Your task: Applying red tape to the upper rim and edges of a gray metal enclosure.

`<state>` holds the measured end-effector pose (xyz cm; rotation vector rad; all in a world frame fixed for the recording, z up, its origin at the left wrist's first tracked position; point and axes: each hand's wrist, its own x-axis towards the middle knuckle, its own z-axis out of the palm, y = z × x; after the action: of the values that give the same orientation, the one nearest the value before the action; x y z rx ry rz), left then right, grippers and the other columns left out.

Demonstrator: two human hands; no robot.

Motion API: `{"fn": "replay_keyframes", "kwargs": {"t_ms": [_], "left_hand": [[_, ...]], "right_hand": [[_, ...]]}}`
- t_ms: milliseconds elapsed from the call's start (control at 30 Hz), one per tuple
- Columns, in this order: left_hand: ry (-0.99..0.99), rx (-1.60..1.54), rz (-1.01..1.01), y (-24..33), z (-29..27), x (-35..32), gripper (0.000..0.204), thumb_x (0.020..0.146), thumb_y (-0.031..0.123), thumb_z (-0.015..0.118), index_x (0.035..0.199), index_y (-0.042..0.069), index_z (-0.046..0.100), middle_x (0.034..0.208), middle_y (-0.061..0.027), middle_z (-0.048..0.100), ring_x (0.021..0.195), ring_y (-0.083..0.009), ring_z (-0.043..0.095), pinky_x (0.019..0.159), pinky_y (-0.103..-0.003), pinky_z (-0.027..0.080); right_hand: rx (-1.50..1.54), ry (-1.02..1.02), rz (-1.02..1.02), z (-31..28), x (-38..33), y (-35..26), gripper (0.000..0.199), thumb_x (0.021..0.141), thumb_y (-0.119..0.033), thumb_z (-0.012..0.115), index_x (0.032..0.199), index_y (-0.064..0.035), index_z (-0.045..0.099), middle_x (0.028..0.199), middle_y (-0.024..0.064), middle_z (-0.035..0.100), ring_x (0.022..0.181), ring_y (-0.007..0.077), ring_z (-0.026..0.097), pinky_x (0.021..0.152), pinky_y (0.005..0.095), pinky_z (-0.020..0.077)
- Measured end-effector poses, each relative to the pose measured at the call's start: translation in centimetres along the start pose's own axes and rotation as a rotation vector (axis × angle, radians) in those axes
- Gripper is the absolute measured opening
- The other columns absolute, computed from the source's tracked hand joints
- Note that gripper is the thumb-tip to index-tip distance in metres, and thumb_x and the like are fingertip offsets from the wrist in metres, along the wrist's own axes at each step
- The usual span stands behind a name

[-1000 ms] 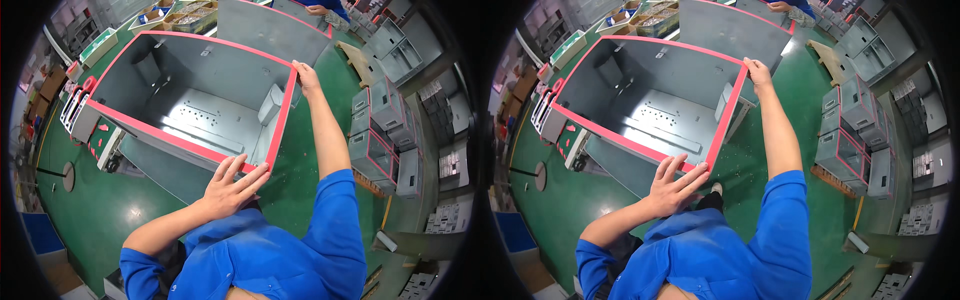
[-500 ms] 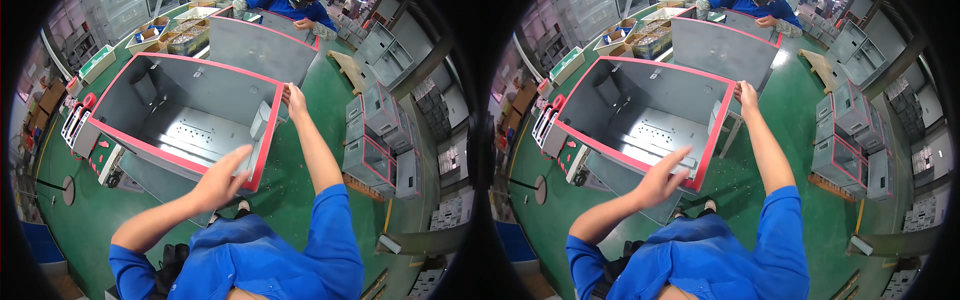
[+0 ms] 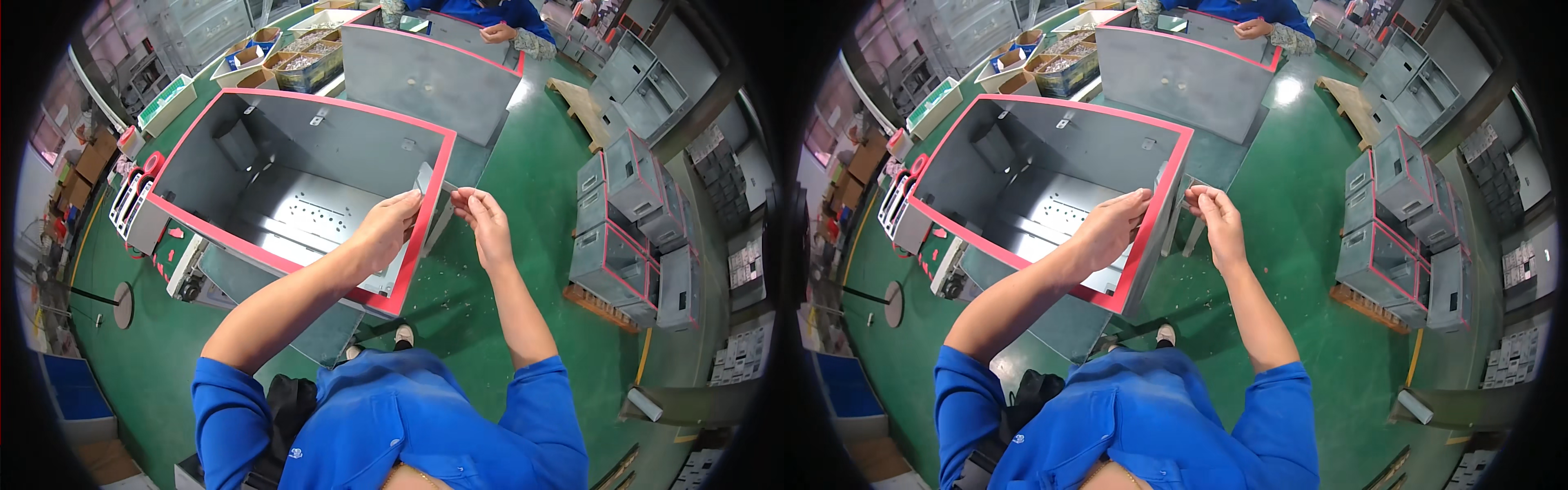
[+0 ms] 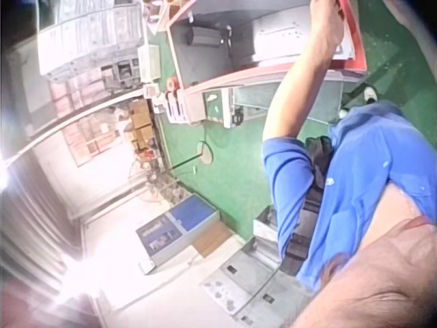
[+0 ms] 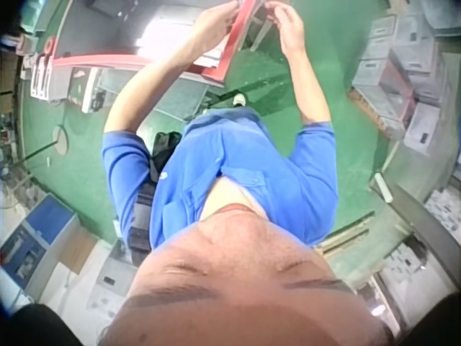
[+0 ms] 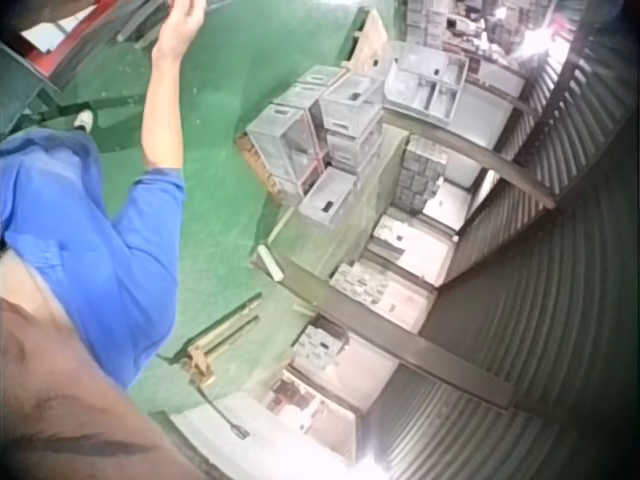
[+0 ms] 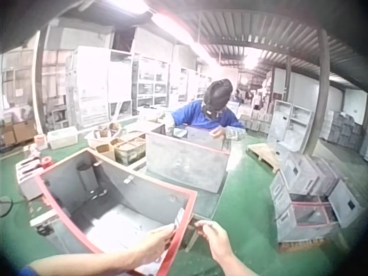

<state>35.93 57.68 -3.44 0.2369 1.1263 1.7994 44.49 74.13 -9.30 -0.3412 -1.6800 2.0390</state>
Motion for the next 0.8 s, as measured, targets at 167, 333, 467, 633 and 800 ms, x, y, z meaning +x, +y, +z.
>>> {"fn": "replay_keyframes", "kwargs": {"t_ms": [167, 333, 467, 633, 800], "left_hand": [[-0.105, -0.053, 0.024, -0.6, -0.6, 0.3, 0.029, 0.093, 0.022, 0.039, 0.111, 0.001, 0.05, 0.106, -0.0059, 0.056, 0.099, -0.0128, 0.051, 0.088, -0.027, 0.04], [-0.066, -0.058, 0.012, -0.3, 0.4, -0.3, 0.03, 0.093, 0.02, 0.04, 0.114, 0.0, 0.048, 0.109, -0.0067, 0.055, 0.101, -0.0135, 0.051, 0.088, -0.027, 0.04], [-0.062, -0.091, 0.015, -0.5, 0.3, -0.4, 0.032, 0.092, 0.018, 0.04, 0.118, -0.001, 0.045, 0.111, -0.0073, 0.054, 0.101, -0.0132, 0.051, 0.088, -0.027, 0.04], [-0.051, -0.068, 0.02, -0.5, 0.3, -0.4, 0.033, 0.093, 0.017, 0.04, 0.119, -0.001, 0.043, 0.115, -0.0079, 0.051, 0.106, -0.0137, 0.049, 0.091, -0.028, 0.04], [-0.054, -0.049, 0.055, -0.8, 0.2, -0.2, 0.034, 0.093, 0.017, 0.039, 0.121, -0.001, 0.042, 0.119, -0.0078, 0.049, 0.109, -0.014, 0.047, 0.094, -0.028, 0.038]], "right_hand": [[-0.146, -0.024, -0.101, 0.4, -0.8, -0.4, 0.022, 0.09, -0.013, 0.046, 0.105, 0.0004, 0.053, 0.104, 0.0075, 0.057, 0.097, 0.0139, 0.053, 0.086, 0.0273, 0.0416], [-0.331, -0.032, -0.277, 1.1, -1.2, -1.1, 0.021, 0.088, -0.008, 0.047, 0.106, 0.0006, 0.053, 0.108, 0.0082, 0.056, 0.1, 0.014, 0.053, 0.088, 0.0262, 0.0401], [-0.553, -0.056, -0.469, 2.3, -1.5, -2.4, 0.023, 0.083, -0.004, 0.05, 0.105, 0.0005, 0.054, 0.108, 0.0111, 0.056, 0.102, 0.021, 0.054, 0.089, 0.0306, 0.0408], [-0.782, -0.121, -0.667, 2.7, -1.2, -2.4, 0.03, 0.077, 0.002, 0.048, 0.107, 0.0, 0.053, 0.111, 0.0138, 0.054, 0.108, 0.0288, 0.05, 0.091, 0.0359, 0.0394], [-1.055, -0.199, -0.858, 3.1, -1.0, -2.3, 0.04, 0.07, 0.006, 0.05, 0.109, 0.0007, 0.052, 0.117, 0.0142, 0.052, 0.112, 0.0293, 0.047, 0.094, 0.0384, 0.0371]]}}
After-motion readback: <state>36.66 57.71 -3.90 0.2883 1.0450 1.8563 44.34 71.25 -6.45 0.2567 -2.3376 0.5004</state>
